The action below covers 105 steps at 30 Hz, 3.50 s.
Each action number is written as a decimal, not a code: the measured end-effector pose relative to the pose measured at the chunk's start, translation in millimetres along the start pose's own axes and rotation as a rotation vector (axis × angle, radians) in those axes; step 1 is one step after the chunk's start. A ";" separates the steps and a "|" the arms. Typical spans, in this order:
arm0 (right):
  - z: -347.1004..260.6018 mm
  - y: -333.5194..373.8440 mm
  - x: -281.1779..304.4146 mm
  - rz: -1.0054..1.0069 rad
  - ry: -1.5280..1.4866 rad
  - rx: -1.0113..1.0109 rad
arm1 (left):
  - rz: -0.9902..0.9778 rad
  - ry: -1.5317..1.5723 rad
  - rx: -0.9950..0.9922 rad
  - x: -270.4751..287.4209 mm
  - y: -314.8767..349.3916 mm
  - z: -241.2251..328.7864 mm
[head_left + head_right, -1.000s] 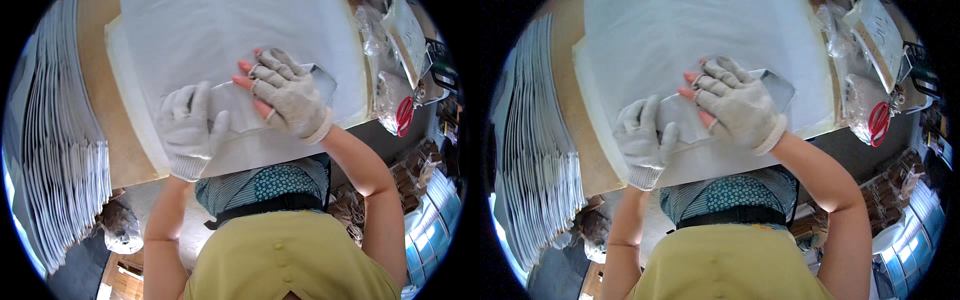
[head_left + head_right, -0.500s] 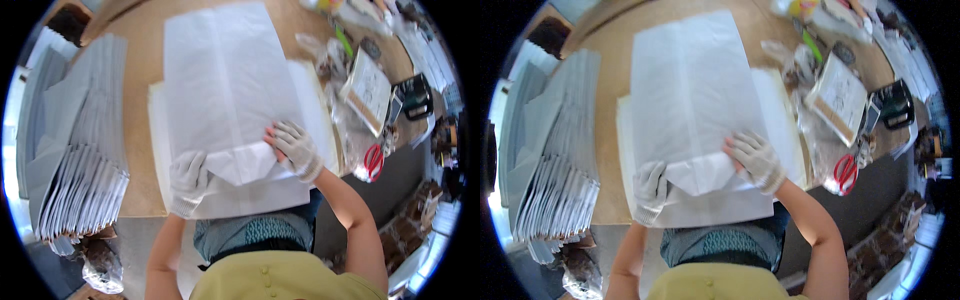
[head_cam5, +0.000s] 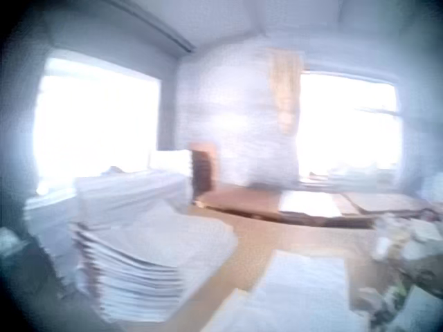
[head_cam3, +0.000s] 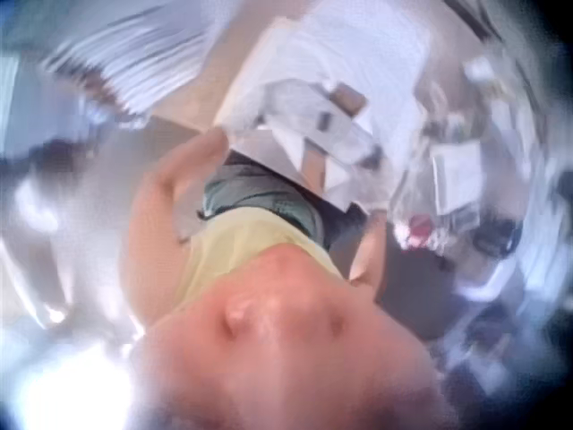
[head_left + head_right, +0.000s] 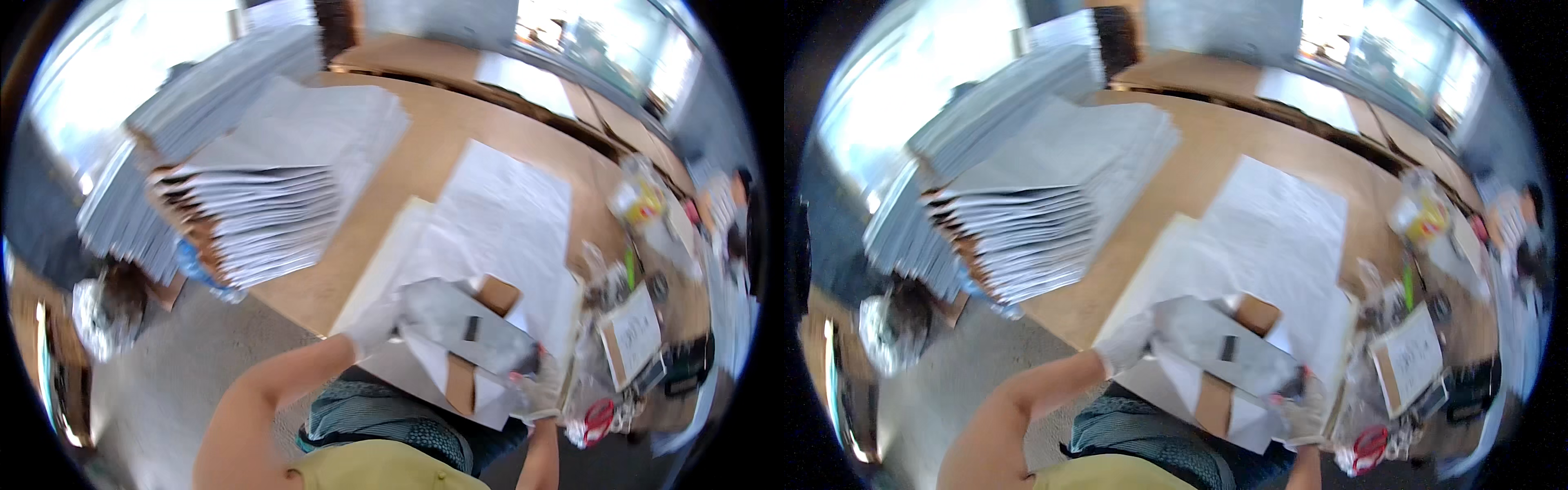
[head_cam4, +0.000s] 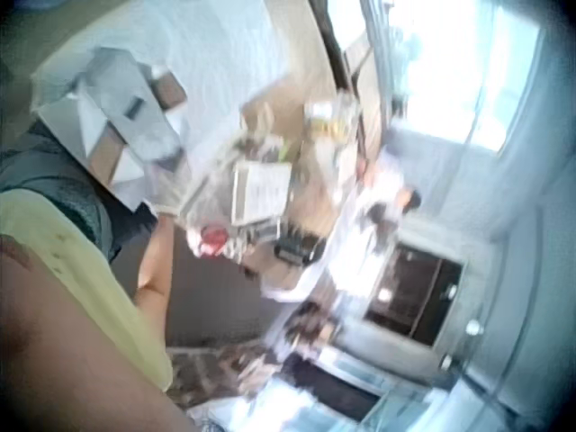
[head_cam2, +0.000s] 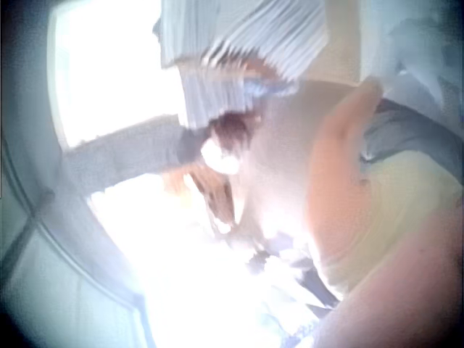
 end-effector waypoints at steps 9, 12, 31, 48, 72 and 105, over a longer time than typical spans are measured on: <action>55.3 -64.4 80.6 0.605 -1.096 -0.290 | 1.100 -0.514 -0.280 285.5 148.1 281.9; 44.4 -86.9 80.7 0.490 -0.813 -0.145 | 1.297 -0.246 -0.022 402.2 164.1 264.3; -105.1 55.8 4.7 -0.310 0.412 -0.009 | 1.843 -0.686 -0.239 366.9 263.5 70.0; -57.0 37.2 80.9 0.365 -0.510 0.064 | 0.163 -0.595 -0.538 61.0 27.7 29.3; -4.6 -20.6 34.5 0.465 -0.102 -0.267 | 0.673 -0.861 -0.391 34.5 0.2 39.2; -50.1 -67.2 -29.4 0.183 0.427 0.127 | 0.422 -1.034 -0.533 9.6 -44.6 50.6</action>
Point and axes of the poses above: each hand's wrist, its own y-axis away from the middle knuckle, its own x-axis out of the back of the hand, z = x × y, the point moved 9 cm from there along -y, towards the middle knuckle, and after that the axes turned 14 degrees about -y, right-handed, at the moved point
